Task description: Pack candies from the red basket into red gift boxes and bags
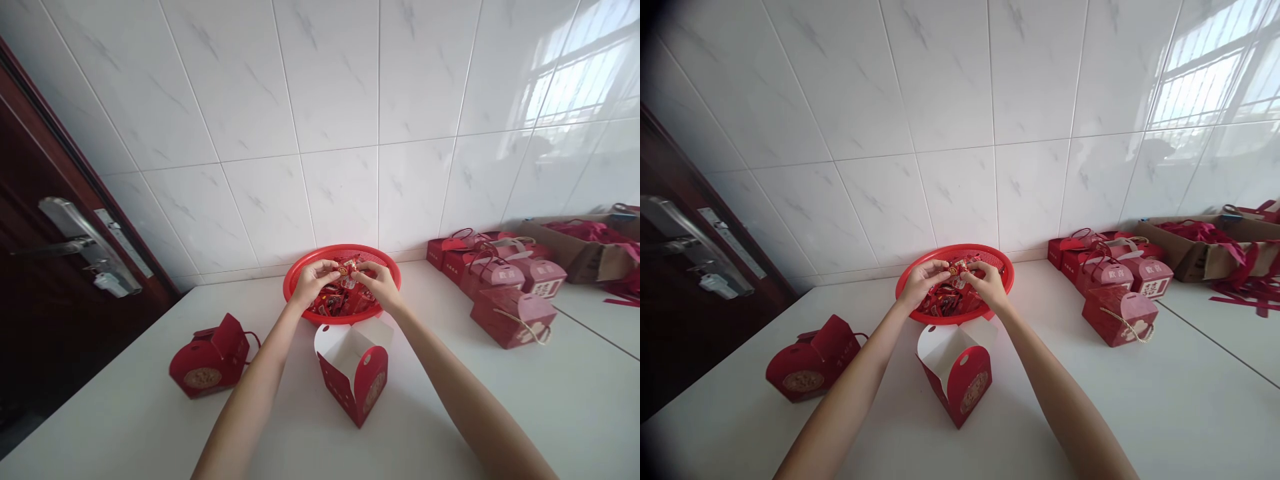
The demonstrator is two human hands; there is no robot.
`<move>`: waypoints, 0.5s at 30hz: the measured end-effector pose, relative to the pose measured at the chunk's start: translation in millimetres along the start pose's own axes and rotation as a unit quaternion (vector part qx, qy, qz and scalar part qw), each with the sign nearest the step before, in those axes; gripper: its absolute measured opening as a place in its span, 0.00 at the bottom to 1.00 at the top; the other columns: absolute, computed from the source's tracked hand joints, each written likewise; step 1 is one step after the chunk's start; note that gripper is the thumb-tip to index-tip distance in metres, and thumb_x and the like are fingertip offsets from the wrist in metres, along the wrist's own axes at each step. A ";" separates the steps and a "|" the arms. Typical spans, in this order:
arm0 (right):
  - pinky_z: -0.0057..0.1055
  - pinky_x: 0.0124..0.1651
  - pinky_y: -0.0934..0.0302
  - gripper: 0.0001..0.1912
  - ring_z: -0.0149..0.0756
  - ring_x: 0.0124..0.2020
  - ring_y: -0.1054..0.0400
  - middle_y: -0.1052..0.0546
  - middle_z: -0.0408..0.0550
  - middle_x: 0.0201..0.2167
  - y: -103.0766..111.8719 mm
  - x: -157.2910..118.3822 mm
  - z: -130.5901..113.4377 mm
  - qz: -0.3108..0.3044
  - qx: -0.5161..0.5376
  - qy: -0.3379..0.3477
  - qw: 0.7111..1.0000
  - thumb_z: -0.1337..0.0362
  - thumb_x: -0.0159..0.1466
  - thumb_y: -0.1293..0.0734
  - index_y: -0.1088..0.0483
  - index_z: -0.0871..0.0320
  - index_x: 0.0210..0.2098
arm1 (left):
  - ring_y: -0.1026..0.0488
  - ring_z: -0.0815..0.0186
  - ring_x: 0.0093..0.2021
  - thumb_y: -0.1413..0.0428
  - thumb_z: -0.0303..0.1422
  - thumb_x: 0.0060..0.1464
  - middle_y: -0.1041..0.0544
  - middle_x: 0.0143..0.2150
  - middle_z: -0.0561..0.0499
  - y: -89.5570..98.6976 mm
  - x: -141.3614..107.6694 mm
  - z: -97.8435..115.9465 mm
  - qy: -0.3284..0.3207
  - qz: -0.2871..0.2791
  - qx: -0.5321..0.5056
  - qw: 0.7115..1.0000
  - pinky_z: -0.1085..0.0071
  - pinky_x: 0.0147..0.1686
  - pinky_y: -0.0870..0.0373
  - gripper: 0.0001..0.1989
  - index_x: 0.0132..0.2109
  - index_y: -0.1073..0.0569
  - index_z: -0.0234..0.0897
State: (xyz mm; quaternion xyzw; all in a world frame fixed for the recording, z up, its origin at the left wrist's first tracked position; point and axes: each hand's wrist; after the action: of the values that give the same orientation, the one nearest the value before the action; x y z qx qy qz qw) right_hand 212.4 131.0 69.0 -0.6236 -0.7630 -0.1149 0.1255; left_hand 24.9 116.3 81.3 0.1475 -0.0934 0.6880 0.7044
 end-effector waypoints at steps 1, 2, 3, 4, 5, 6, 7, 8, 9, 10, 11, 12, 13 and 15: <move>0.31 0.30 0.39 0.19 0.35 0.26 0.33 0.25 0.44 0.26 0.0 -0.3 -0.3 -0.007 -0.005 0.005 1.000 0.49 0.52 0.26 0.26 0.58 0.32 | 0.21 0.59 0.40 0.32 0.41 0.41 0.19 0.37 0.50 -0.1 -0.4 -0.1 -0.002 -0.008 0.005 1.000 0.62 0.44 0.23 0.18 0.38 0.23 0.36; 0.31 0.30 0.40 0.20 0.35 0.27 0.32 0.24 0.44 0.26 0.0 -0.5 -0.5 -0.010 -0.011 0.009 1.000 0.48 0.52 0.26 0.26 0.58 0.32 | 0.21 0.59 0.40 0.32 0.41 0.41 0.19 0.37 0.50 -0.1 -0.7 -0.3 -0.004 -0.017 0.011 1.000 0.62 0.45 0.23 0.18 0.38 0.23 0.36; 0.31 0.30 0.40 0.20 0.35 0.28 0.32 0.24 0.45 0.27 -0.1 -0.6 -0.5 -0.010 -0.016 0.011 1.000 0.47 0.51 0.25 0.26 0.58 0.31 | 0.21 0.59 0.41 0.32 0.41 0.41 0.19 0.37 0.49 -0.1 -0.8 -0.8 -0.005 -0.027 0.019 0.999 0.61 0.45 0.24 0.19 0.38 0.23 0.36; 0.31 0.30 0.40 0.21 0.36 0.28 0.32 0.24 0.45 0.27 -0.2 -0.7 -0.6 -0.005 -0.018 0.012 1.000 0.46 0.50 0.25 0.27 0.58 0.30 | 0.21 0.58 0.41 0.32 0.42 0.42 0.19 0.38 0.49 0.2 -0.6 -1.5 -0.006 -0.034 0.025 0.999 0.61 0.45 0.24 0.19 0.39 0.23 0.36; 0.31 0.30 0.40 0.22 0.36 0.28 0.32 0.24 0.45 0.26 -0.2 -0.8 -0.7 0.003 -0.017 0.013 1.000 0.46 0.50 0.24 0.27 0.58 0.30 | 0.21 0.58 0.42 0.32 0.42 0.43 0.19 0.39 0.48 0.9 0.2 -2.6 -0.007 -0.033 0.031 0.999 0.61 0.46 0.24 0.19 0.40 0.22 0.36; 0.31 0.29 0.40 0.22 0.35 0.27 0.33 0.25 0.44 0.25 -0.2 -0.9 -1.1 0.012 -0.011 0.014 1.000 0.45 0.49 0.24 0.27 0.58 0.29 | 0.21 0.57 0.43 0.34 0.43 0.45 0.18 0.41 0.47 2.2 1.5 -4.0 -0.008 -0.023 0.038 0.999 0.61 0.46 0.24 0.20 0.42 0.22 0.36; 0.30 0.28 0.40 0.23 0.35 0.26 0.33 0.25 0.44 0.24 -0.2 -1.0 -1.6 0.022 0.000 0.016 1.000 0.45 0.49 0.24 0.28 0.57 0.29 | 0.21 0.57 0.44 0.37 0.44 0.48 0.18 0.43 0.46 4.0 3.5 -5.7 -0.007 -0.010 0.058 0.998 0.60 0.47 0.24 0.20 0.45 0.23 0.36; 0.30 0.28 0.40 0.23 0.34 0.25 0.34 0.26 0.43 0.23 -0.1 -1.3 -2.4 0.031 0.016 0.017 0.999 0.44 0.49 0.24 0.28 0.57 0.28 | 0.21 0.58 0.46 0.41 0.45 0.53 0.18 0.45 0.46 6.7 6.2 -7.7 -0.002 0.002 0.091 0.996 0.60 0.48 0.25 0.20 0.48 0.23 0.37; 0.30 0.27 0.40 0.23 0.34 0.24 0.34 0.26 0.43 0.23 0.0 -1.5 -3.3 0.039 0.039 0.014 0.998 0.44 0.49 0.24 0.29 0.57 0.28 | 0.21 0.58 0.47 0.45 0.45 0.57 0.19 0.47 0.45 10.0 9.4 -10.0 0.006 0.008 0.132 0.991 0.61 0.49 0.25 0.20 0.51 0.24 0.37; 0.30 0.27 0.39 0.23 0.33 0.24 0.34 0.26 0.43 0.23 0.1 -1.7 -4.2 0.047 0.066 0.009 0.997 0.45 0.49 0.24 0.29 0.57 0.28 | 0.21 0.58 0.47 0.48 0.44 0.59 0.19 0.49 0.45 14.0 12.9 -12.3 0.017 0.006 0.177 0.984 0.61 0.49 0.26 0.20 0.51 0.23 0.38; 0.30 0.27 0.38 0.23 0.34 0.24 0.33 0.25 0.43 0.23 0.1 -1.9 -5.1 0.055 0.093 0.001 0.994 0.45 0.49 0.24 0.29 0.57 0.28 | 0.22 0.58 0.47 0.48 0.41 0.59 0.19 0.48 0.46 18.5 16.6 -14.8 0.033 -0.005 0.220 0.975 0.62 0.49 0.26 0.18 0.49 0.22 0.38; 0.30 0.28 0.37 0.23 0.34 0.24 0.32 0.25 0.43 0.24 0.1 -2.0 -5.9 0.063 0.117 -0.005 0.991 0.45 0.48 0.23 0.29 0.57 0.28 | 0.21 0.58 0.47 0.46 0.39 0.58 0.18 0.46 0.46 23.1 20.2 -17.3 0.051 -0.025 0.259 0.964 0.63 0.48 0.26 0.15 0.46 0.20 0.39; 0.30 0.28 0.36 0.22 0.35 0.25 0.31 0.24 0.44 0.24 0.0 -2.1 -6.6 0.070 0.134 -0.010 0.988 0.46 0.48 0.23 0.29 0.57 0.28 | 0.21 0.57 0.45 0.43 0.36 0.54 0.17 0.43 0.47 27.7 23.7 -19.8 0.071 -0.048 0.290 0.953 0.64 0.46 0.26 0.11 0.41 0.19 0.39; 0.31 0.30 0.34 0.22 0.36 0.27 0.29 0.23 0.44 0.25 -0.1 -1.9 -7.4 0.076 0.148 -0.018 0.986 0.47 0.47 0.22 0.29 0.57 0.28 | 0.21 0.56 0.41 0.39 0.28 0.45 0.16 0.37 0.49 35.3 29.9 -24.8 0.109 -0.097 0.347 0.927 0.66 0.42 0.26 0.06 0.32 0.19 0.40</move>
State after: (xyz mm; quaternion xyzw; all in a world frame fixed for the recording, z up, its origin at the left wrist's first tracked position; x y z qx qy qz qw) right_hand 213.0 126.8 75.3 -0.6563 -0.7241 0.0203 0.2112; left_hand -10.9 153.1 70.8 0.3148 0.2431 0.6180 0.6781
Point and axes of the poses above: each hand's wrist, its own x-axis towards the middle knuckle, its own y-axis out of the back of the hand, z = x × y
